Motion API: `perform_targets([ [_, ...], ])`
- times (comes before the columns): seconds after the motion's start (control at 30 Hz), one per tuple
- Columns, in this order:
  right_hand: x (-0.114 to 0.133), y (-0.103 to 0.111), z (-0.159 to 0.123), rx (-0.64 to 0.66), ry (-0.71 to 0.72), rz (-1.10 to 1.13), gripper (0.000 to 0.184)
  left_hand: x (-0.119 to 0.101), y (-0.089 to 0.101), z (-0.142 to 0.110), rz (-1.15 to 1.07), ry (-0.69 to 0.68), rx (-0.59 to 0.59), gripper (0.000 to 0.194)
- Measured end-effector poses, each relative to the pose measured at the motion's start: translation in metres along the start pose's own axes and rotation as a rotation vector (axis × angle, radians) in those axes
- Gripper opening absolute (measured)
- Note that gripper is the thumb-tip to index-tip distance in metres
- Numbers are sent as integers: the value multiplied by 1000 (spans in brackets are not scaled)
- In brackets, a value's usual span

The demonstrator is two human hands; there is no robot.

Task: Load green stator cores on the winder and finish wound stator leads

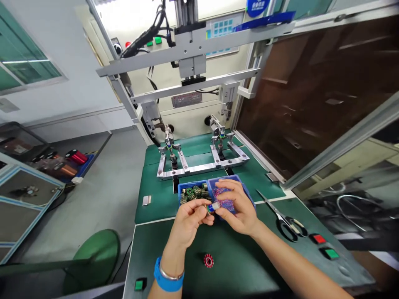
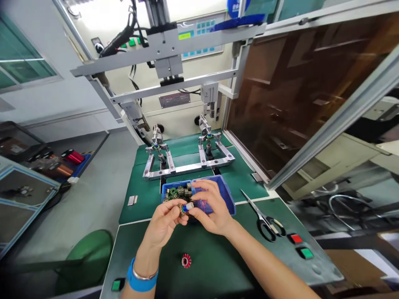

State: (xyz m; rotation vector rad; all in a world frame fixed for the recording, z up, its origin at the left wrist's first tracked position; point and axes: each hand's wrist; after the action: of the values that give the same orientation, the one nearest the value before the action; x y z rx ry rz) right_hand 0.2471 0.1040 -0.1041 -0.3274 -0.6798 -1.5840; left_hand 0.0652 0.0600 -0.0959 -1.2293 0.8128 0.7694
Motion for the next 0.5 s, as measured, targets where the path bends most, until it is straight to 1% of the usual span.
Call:
perform_targets([
  [0.07, 1, 3, 1, -6, -30, 4, 11, 0, 3, -2, 66, -53, 39, 38],
  [0.17, 4, 6, 3, 45, -50, 16, 5, -2, 5, -4, 157, -97, 85, 35],
  [0.37, 5, 9, 4, 143, -89, 7, 5, -4, 5, -5, 278, -87, 104, 36],
  [0.5, 5, 13, 3, 193, -50, 1, 9, 0, 5, -4, 300, -66, 109, 37],
])
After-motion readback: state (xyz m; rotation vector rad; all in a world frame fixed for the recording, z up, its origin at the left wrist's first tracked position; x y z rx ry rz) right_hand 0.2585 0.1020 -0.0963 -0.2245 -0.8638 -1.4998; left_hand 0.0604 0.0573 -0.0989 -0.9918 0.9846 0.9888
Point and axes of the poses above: each hand's wrist, its own z-axis towards the middle knuckle, its own y-axis out of the back of the hand, x = y × z, and after that the axes turned 11 degrees about -y, right-handed
